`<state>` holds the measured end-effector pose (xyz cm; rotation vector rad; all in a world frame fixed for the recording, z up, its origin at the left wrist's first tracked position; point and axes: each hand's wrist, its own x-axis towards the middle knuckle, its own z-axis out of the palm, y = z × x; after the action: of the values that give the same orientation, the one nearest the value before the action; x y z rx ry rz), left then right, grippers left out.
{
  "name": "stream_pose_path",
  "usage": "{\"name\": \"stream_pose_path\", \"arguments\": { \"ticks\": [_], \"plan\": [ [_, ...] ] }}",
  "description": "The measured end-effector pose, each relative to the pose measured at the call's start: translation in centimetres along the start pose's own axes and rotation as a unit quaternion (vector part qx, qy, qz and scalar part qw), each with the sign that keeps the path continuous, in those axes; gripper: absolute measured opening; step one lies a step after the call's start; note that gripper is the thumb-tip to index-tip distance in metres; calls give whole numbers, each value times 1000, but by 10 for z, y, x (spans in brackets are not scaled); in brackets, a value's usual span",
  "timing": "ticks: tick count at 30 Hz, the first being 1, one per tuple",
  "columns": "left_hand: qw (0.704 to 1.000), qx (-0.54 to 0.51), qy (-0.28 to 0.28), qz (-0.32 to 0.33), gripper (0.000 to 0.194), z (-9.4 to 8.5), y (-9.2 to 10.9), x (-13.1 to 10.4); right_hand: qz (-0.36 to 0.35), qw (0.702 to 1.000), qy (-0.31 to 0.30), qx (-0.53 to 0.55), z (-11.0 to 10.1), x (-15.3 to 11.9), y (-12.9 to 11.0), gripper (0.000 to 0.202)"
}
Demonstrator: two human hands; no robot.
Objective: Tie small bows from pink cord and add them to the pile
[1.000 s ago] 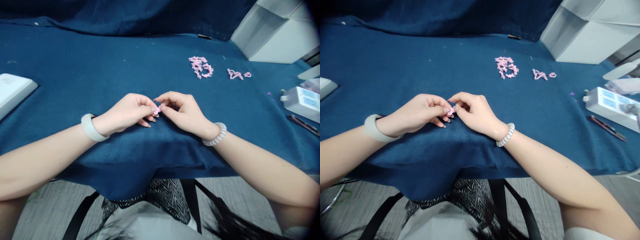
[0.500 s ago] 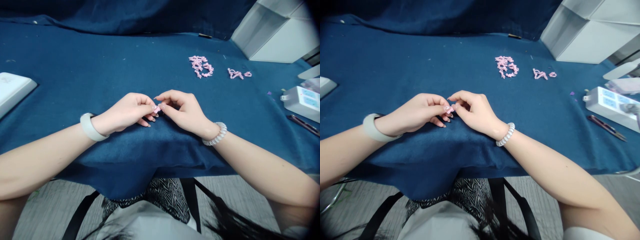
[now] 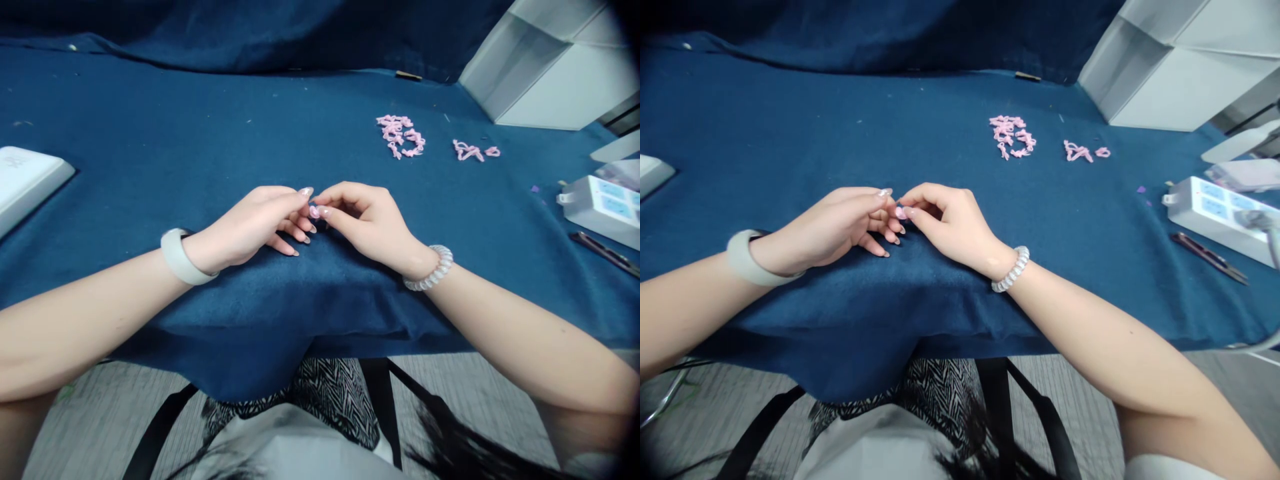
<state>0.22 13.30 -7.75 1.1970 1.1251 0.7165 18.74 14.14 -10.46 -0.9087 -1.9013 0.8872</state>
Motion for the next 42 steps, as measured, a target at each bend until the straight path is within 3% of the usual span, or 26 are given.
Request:
{"name": "stream_pose_path", "arguments": {
  "ticks": [7,13,18,29,35,42],
  "plan": [
    [999,49,-10,-10,29,-1,2,-1,-21,999,10,-32,-1,0,-2,13],
    [998,68,-4,4,20,-1,0,-1,-16,999,39,4,-1,0,2,13],
    [996,87,-13,8,27,0,2,-2,-2,999,53,11,-1,-1,1,12],
    [995,99,7,-13,22,3,2,-3,23,998,41,30,0,1,1,22],
    [996,88,8,-7,18,3,2,-1,23,999,-4,-38,-1,1,-2,26],
    [997,82,5,-10,17,2,2,0,13,999,5,-44,-3,2,-2,21]
  ]
}}
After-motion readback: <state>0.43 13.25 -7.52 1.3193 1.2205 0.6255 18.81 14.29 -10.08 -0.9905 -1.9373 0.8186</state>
